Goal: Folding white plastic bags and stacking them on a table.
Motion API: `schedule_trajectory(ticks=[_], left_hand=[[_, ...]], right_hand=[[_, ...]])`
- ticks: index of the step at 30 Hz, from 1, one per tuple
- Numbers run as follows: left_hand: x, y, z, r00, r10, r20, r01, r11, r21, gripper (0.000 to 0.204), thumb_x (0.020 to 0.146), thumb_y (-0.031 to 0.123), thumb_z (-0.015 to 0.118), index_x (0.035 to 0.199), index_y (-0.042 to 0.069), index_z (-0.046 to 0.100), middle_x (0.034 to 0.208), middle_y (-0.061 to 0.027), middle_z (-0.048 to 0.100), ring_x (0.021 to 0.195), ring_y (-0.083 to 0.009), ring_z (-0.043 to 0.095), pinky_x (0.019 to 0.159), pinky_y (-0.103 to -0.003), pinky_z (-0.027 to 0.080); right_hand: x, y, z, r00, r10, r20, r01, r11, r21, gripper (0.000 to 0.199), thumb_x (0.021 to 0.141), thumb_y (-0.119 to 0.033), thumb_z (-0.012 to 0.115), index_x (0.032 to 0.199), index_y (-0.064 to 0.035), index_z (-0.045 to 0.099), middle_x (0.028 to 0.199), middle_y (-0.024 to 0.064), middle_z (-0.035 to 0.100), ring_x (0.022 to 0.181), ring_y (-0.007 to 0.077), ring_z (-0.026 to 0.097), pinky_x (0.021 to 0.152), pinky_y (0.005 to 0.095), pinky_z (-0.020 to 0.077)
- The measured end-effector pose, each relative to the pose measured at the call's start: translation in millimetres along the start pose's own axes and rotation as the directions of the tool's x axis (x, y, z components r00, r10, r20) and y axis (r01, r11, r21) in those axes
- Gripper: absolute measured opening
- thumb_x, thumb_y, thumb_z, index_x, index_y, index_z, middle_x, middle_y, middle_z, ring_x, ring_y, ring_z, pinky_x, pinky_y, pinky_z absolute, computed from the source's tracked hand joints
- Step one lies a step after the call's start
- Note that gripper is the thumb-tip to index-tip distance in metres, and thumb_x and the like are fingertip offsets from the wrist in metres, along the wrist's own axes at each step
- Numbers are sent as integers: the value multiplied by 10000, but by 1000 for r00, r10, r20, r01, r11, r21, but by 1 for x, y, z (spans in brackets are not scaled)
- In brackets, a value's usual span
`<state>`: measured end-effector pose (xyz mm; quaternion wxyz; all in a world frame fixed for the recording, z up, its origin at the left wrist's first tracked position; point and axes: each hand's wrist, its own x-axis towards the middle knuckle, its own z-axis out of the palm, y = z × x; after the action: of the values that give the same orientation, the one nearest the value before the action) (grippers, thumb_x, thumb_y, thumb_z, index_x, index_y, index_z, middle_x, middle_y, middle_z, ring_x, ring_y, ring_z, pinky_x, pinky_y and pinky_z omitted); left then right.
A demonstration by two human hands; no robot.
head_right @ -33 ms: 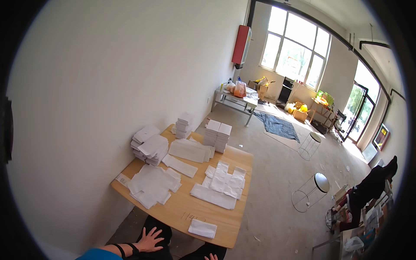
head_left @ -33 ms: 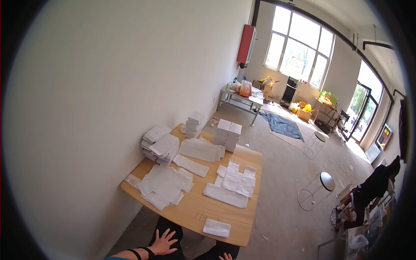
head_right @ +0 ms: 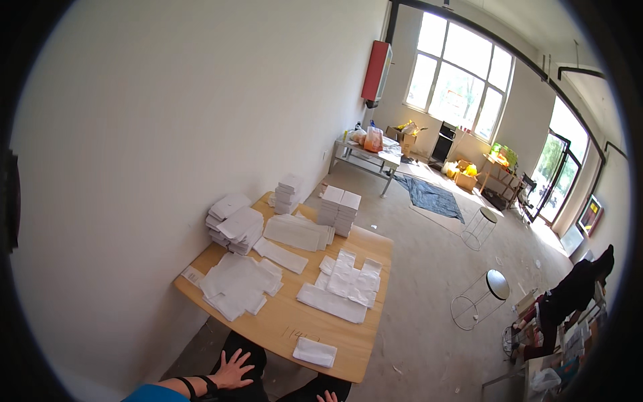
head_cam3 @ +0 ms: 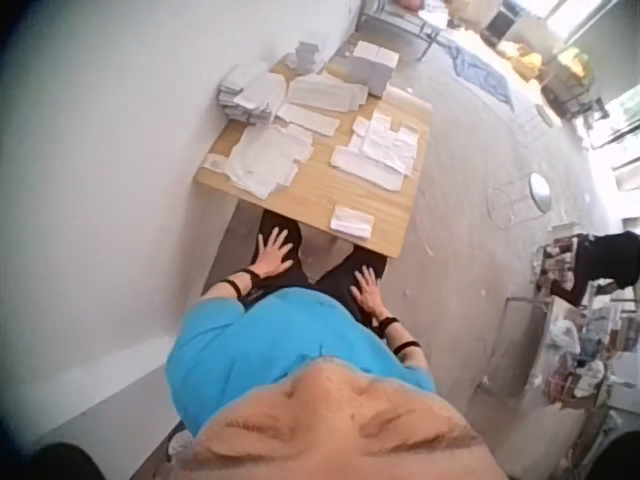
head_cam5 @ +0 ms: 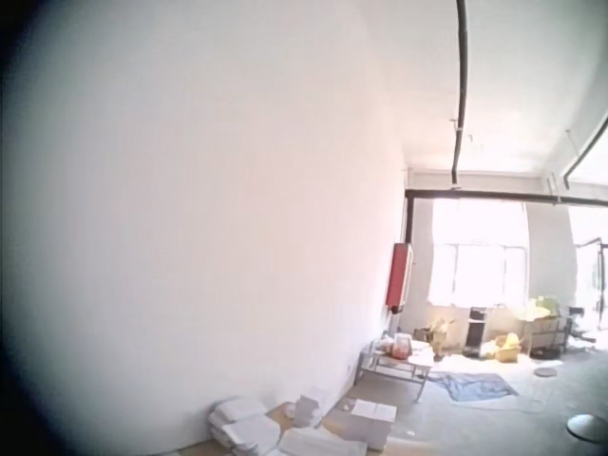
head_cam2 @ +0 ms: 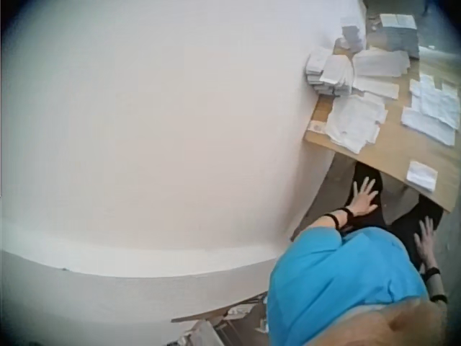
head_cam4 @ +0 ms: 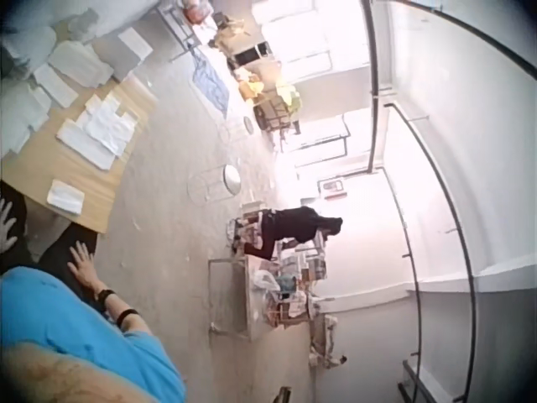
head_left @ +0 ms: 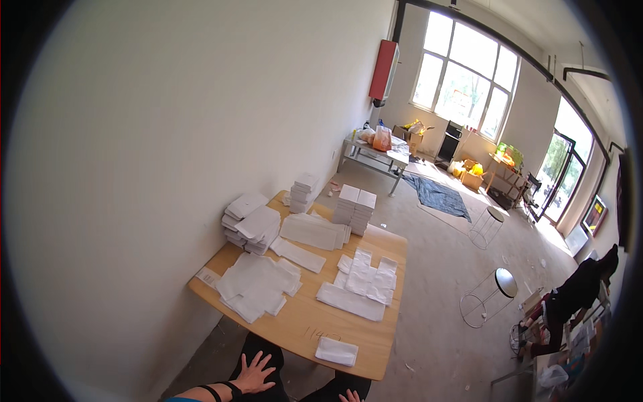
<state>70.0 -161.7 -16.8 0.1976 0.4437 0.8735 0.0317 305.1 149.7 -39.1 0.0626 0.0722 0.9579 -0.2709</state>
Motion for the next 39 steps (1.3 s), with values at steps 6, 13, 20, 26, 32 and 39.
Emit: schedule_trajectory(ticks=[6,13,20,26,32,39], left_hand=[[-23,-2,13,999,-33,-14,31,994,-105,669,917,570,437,1445,163,376,1578,-78,113,1451,-351,-34,1045,-743,102],[-56,4,12,994,-104,-38,87,942,-325,714,868,598,527,1437,190,383,1584,-71,73,1435,-411,-88,1031,-754,143],[-44,-1,-7,957,-76,-279,-35,927,-373,456,867,481,623,1130,110,665,1178,-110,645,1268,-309,463,1074,-492,348],[46,2,-48,933,-317,-170,-39,381,-924,456,860,288,697,1163,-38,597,1034,-143,684,925,-194,663,832,-294,514],[138,31,-67,921,-380,-85,155,557,-816,586,796,359,740,1171,-60,574,986,-143,686,906,-199,661,809,-305,519],[176,55,-52,889,-453,-64,279,648,-709,544,745,376,761,1084,-19,599,884,-126,682,832,-244,666,755,-351,524]], right_hand=[[-16,-3,-1,997,-57,-49,57,998,4,566,915,-331,574,1405,-109,398,1529,174,235,1412,400,182,1092,601,228],[-26,-16,-7,971,-146,-190,152,988,15,469,868,-260,652,1262,-67,487,1442,203,351,1317,441,314,1085,513,300],[-11,-37,-45,984,87,-154,-48,970,239,352,864,-403,633,992,-84,708,1105,123,662,1098,294,580,961,398,446],[50,-23,-87,825,444,-350,-224,825,520,274,871,-270,617,957,-21,692,830,145,702,763,259,685,728,337,529],[125,4,-99,722,601,-341,-393,763,514,378,816,-355,649,958,-8,692,834,142,702,801,252,684,745,352,529],[173,6,-78,706,661,-254,-525,730,438,462,728,-442,728,879,-9,674,844,165,686,823,322,666,734,406,523]])
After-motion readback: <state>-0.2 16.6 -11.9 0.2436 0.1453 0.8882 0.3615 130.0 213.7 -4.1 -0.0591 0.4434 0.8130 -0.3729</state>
